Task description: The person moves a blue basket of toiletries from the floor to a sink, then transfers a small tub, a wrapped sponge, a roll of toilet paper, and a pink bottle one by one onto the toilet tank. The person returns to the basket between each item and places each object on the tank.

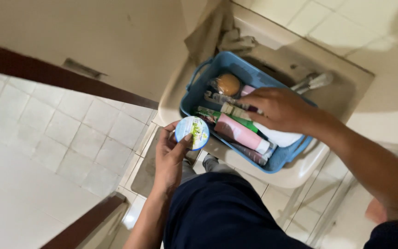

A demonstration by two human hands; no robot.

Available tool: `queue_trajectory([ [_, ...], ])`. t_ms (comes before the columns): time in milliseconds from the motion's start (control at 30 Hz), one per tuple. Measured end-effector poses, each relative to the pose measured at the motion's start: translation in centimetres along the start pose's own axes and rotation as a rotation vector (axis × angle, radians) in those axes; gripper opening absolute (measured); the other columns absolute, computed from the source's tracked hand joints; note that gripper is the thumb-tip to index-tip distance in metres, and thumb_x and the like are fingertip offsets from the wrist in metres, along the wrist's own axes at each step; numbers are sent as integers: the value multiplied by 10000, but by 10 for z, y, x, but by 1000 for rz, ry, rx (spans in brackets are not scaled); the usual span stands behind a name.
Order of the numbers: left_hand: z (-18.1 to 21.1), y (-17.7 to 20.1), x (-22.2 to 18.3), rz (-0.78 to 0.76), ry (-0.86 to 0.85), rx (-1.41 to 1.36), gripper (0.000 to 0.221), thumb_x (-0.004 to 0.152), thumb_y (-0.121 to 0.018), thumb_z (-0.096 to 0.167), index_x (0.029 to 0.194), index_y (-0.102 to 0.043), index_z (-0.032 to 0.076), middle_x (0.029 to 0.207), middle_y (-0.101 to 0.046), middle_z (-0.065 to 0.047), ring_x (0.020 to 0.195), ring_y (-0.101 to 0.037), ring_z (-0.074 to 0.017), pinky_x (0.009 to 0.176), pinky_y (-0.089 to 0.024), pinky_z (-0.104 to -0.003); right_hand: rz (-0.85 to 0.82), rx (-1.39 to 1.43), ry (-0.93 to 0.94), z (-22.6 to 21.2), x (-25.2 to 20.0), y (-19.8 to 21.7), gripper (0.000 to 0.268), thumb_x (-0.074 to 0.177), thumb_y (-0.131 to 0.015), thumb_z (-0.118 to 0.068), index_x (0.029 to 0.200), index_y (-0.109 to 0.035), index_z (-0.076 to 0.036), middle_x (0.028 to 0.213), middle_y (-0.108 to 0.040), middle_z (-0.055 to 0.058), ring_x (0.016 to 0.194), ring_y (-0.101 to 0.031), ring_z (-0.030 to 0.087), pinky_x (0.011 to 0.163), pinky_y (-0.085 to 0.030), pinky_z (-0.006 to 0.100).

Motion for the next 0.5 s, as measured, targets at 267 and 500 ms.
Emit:
queue_trajectory([
  [267,13,22,-16,30,-82,-72,399,945,-680,51,1308,-524,-5,1088,-719,-115,928,-687,-134,807,-561,-271,-4,1,255,-84,30,-5,357,918,-674,-309,1205,-698,-97,1116,-750,147,1015,-703,329,881,-529,452],
  [500,18,73,-36,85,-37,-183,238,947,-684,114,1096,-517,35,905,-733,-101,755,-709,-133,623,-577,-277,-289,87,109,-163,65,-51,546,968,-570,-398,1420,-521,-95,1127,-707,198,1030,-686,365,858,-542,450],
])
Point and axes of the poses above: each hand's wrist, its own x-axis towards the middle knuckle, its own y-axis out of the back of the hand, z = x × y, the point moved 10 cm from there along x, towards the middle knuckle
